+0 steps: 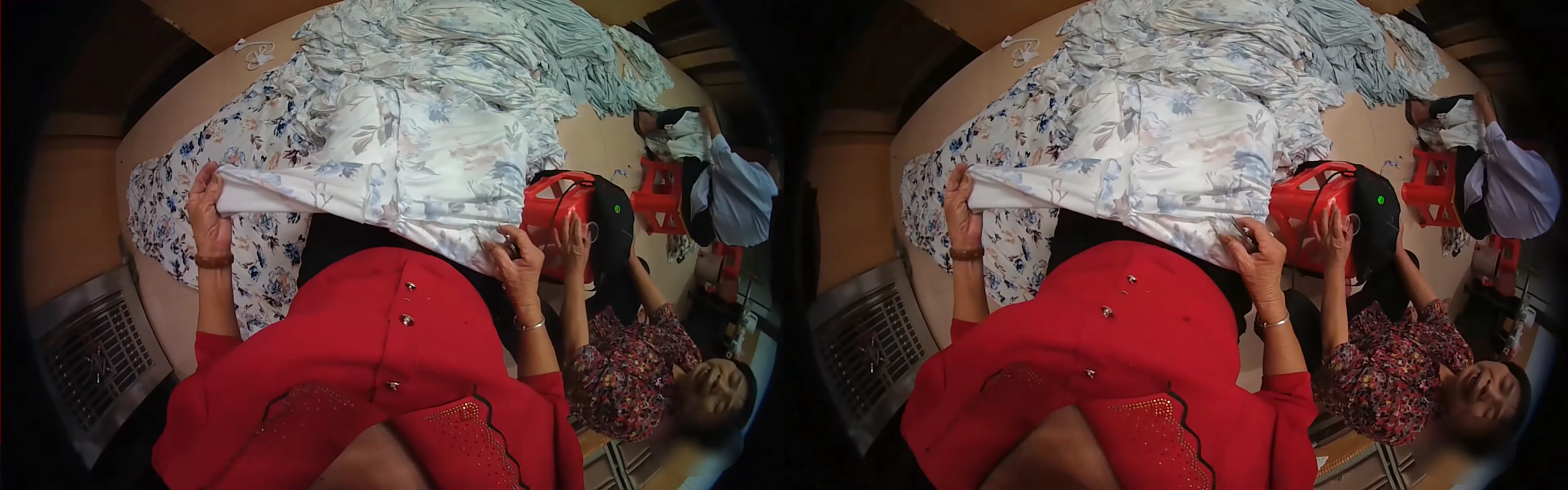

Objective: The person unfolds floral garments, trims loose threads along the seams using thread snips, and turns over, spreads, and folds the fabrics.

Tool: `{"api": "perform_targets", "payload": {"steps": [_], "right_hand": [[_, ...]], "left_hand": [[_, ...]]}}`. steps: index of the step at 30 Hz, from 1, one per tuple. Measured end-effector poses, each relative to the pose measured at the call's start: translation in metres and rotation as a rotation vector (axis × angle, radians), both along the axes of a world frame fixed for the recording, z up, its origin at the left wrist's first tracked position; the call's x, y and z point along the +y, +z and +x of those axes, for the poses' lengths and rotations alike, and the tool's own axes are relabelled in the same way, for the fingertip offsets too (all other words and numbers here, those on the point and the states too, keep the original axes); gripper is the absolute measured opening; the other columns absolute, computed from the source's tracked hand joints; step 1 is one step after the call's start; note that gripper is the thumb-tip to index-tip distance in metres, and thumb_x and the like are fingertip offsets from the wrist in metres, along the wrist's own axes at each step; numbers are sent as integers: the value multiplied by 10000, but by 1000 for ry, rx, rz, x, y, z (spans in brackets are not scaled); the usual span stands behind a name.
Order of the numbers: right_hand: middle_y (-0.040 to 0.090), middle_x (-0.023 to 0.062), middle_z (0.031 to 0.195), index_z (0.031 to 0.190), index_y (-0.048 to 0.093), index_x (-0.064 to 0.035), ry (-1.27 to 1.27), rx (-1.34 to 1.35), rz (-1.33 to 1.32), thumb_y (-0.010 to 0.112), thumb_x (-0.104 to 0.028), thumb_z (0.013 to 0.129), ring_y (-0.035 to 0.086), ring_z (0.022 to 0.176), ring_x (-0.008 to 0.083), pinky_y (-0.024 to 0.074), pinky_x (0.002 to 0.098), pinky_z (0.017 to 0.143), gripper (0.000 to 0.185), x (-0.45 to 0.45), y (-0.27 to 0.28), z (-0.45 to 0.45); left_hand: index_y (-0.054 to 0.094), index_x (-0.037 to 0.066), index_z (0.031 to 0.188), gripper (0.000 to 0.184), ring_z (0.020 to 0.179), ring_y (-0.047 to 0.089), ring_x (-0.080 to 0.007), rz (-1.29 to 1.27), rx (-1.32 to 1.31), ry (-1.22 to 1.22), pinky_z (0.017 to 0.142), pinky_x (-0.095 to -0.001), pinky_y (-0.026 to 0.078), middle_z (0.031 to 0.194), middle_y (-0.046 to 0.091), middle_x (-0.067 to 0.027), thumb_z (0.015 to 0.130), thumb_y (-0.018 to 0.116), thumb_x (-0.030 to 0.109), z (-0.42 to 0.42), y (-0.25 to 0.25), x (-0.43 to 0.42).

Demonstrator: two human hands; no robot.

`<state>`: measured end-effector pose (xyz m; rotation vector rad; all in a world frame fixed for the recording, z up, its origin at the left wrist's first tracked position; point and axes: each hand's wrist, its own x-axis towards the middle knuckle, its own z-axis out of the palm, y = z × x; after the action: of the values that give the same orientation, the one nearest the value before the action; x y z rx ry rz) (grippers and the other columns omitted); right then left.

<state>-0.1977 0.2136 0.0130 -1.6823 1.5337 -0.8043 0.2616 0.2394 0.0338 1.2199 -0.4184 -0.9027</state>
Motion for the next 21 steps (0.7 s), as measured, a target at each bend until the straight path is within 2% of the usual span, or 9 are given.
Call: {"api": "perform_targets", "payload": {"steps": [7,13,15,17,18,19,21], "right_hand": [[610,89,776,899,589,-21,-1,28,-60,702,-92,661,569,650,152,448,244,595,272,5,2,0],[592,103,764,873,578,-27,38,78,-59,655,-64,674,579,641,201,450,271,581,216,0,-5,0],[566,111,718,858,572,-36,115,119,-105,638,-53,671,572,638,227,448,284,573,199,-1,-13,-5],[558,101,723,870,566,-56,111,127,-126,633,-42,663,561,628,239,442,297,568,218,-3,-9,0],[556,96,740,876,563,-63,79,83,-116,629,-38,662,559,633,243,442,303,569,225,-4,0,6],[554,91,758,882,560,-70,47,40,-106,624,-34,662,556,638,247,442,308,570,233,-5,5,9],[542,79,791,891,554,-78,61,115,-92,623,-37,657,564,674,250,446,317,574,247,-5,7,8]], "left_hand": [[526,-25,1021,232,839,565,-162,20,55,-18,788,-268,483,988,574,-131,802,571,35,10,-26,-13],[546,-13,1016,222,856,554,-147,110,29,-74,810,-260,458,1008,573,-109,804,574,45,7,-29,-2],[552,-16,1023,231,860,551,-138,137,-56,-92,809,-243,446,1016,575,-90,800,576,41,13,-40,7],[542,-29,1053,264,860,549,-131,279,-253,-163,807,-237,437,1017,580,-78,798,565,35,18,-51,15],[557,-26,1039,243,820,536,-105,316,-393,-170,760,-213,423,962,591,-60,809,529,49,8,-45,14],[557,-26,1039,243,820,536,-105,312,-390,-176,760,-213,423,962,591,-60,809,529,49,7,-44,18],[580,-3,1002,211,771,509,-86,437,-770,-335,717,-207,405,897,590,-41,826,486,67,7,-44,25]]}}
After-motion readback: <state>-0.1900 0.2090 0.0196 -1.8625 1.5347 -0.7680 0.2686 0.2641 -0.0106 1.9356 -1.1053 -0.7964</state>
